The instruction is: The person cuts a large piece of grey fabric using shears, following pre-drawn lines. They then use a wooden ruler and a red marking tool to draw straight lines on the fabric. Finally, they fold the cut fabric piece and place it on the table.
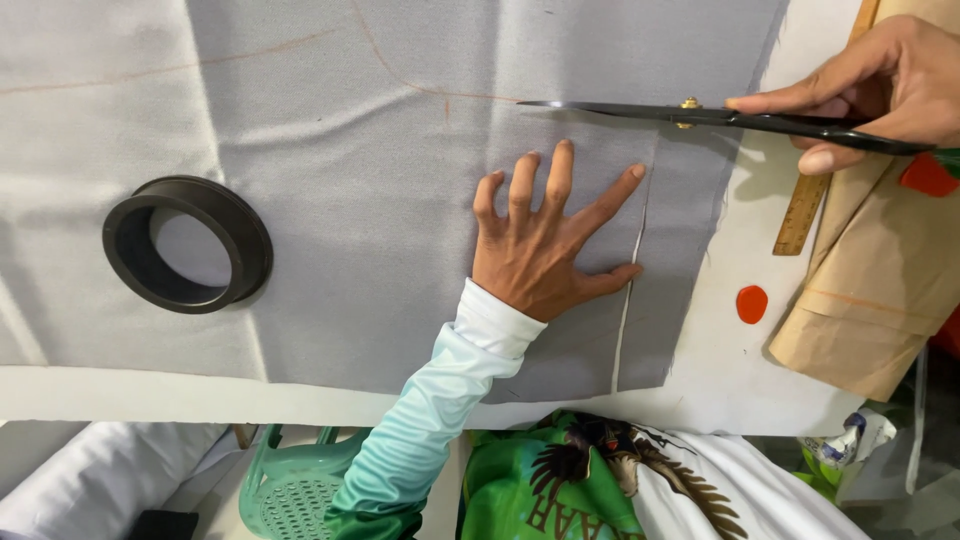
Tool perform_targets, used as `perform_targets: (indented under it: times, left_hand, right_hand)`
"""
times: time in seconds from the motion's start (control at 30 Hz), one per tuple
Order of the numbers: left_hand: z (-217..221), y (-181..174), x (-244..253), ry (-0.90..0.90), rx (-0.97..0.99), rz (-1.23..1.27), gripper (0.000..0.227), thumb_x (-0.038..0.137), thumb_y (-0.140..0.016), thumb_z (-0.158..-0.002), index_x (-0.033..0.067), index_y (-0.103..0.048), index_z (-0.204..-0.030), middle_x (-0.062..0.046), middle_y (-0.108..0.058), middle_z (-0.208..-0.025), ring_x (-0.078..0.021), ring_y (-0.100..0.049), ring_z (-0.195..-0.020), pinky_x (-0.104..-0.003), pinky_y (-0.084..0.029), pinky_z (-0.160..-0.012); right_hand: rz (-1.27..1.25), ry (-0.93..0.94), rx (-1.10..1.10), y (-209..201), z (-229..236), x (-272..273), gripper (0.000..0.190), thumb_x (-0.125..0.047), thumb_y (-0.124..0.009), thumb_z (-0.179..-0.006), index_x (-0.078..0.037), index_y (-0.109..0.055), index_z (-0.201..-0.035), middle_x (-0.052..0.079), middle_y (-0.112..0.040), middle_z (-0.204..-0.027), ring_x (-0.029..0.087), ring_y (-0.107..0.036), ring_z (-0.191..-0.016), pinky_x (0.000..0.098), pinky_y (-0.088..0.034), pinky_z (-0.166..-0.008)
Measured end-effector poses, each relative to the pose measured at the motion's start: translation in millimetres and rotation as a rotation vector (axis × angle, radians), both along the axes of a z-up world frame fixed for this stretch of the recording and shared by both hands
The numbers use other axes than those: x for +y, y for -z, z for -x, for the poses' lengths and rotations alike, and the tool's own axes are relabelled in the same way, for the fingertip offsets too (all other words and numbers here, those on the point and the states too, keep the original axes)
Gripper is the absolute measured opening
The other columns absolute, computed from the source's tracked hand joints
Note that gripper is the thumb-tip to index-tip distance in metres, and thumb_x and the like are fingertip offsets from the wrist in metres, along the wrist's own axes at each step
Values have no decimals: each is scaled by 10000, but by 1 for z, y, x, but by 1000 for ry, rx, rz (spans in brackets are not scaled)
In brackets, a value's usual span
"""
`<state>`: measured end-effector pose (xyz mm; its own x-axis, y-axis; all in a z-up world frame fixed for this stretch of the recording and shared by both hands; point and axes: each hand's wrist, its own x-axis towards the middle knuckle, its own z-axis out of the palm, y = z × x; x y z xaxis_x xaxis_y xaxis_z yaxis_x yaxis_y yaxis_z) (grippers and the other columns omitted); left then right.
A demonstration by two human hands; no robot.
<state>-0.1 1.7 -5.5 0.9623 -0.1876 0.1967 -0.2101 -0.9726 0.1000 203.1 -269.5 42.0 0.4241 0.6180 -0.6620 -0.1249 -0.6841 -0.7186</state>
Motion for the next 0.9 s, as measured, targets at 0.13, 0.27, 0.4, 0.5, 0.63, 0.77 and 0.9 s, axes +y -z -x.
perform_targets:
  times: [0.13,0.27,0.4,0.5,0.63,0.77,0.9]
  left_hand:
    - [0,-2,1,0,-13,4,981,1092,-624,-716,480,-507,-1473,-82,-530,-1388,-298,-523,-1203,-481,-417,-978]
    - [0,-3,2,3,0,-2,1014,1102,-646,-702,477,-488,-1485,-79,-521,-1390,-295,-509,-1210,-480,-409,-988]
    - [0,-4,2,-2,29,-14,1078,1112,-682,-649,479,-469,-1496,-71,-501,-1398,-282,-486,-1234,-471,-380,-1011]
    - [0,-2,1,-12,6,8,1019,1094,-622,-678,478,-490,-1478,-63,-522,-1382,-269,-501,-1227,-469,-378,-1012]
    - [0,-2,2,-5,5,-9,1084,1123,-666,-643,477,-472,-1492,-59,-519,-1381,-267,-504,-1230,-466,-379,-1016]
    - [1,-2,2,-6,5,-5,1077,1114,-689,-649,479,-469,-1491,-59,-527,-1385,-264,-510,-1227,-465,-391,-1016]
    - [1,-3,1,-15,16,9,1062,1090,-705,-634,488,-479,-1480,-49,-523,-1389,-256,-503,-1229,-460,-394,-1015]
  right_hand:
    - [18,-47,-89,13,0,-17,750,93,-837,-611,38,-704,-1347,151,-818,-955,106,-458,-784,284,-356,-647]
    - [44,-97,-126,8,2,-13,722,13,-842,-628,-20,-713,-1338,46,-310,-614,159,-241,-620,365,-262,-520]
    - [-32,-1,-27,19,0,-24,758,48,-837,-610,61,-703,-1356,133,-788,-896,152,-420,-714,295,-398,-686]
    - [41,-5,-9,3,5,1,690,34,-826,-635,16,-734,-1319,89,-338,-605,181,-273,-582,368,-241,-505]
    - [-27,-15,8,14,6,0,772,43,-815,-647,33,-669,-1405,129,-489,-597,190,-432,-584,362,-348,-507]
    - [-82,-26,-5,17,10,3,777,45,-787,-663,63,-619,-1421,103,-433,-599,190,-404,-600,377,-347,-538]
    - [-35,-19,-24,22,9,-3,730,0,-813,-642,51,-676,-1357,21,-350,-691,137,-286,-608,299,-271,-517]
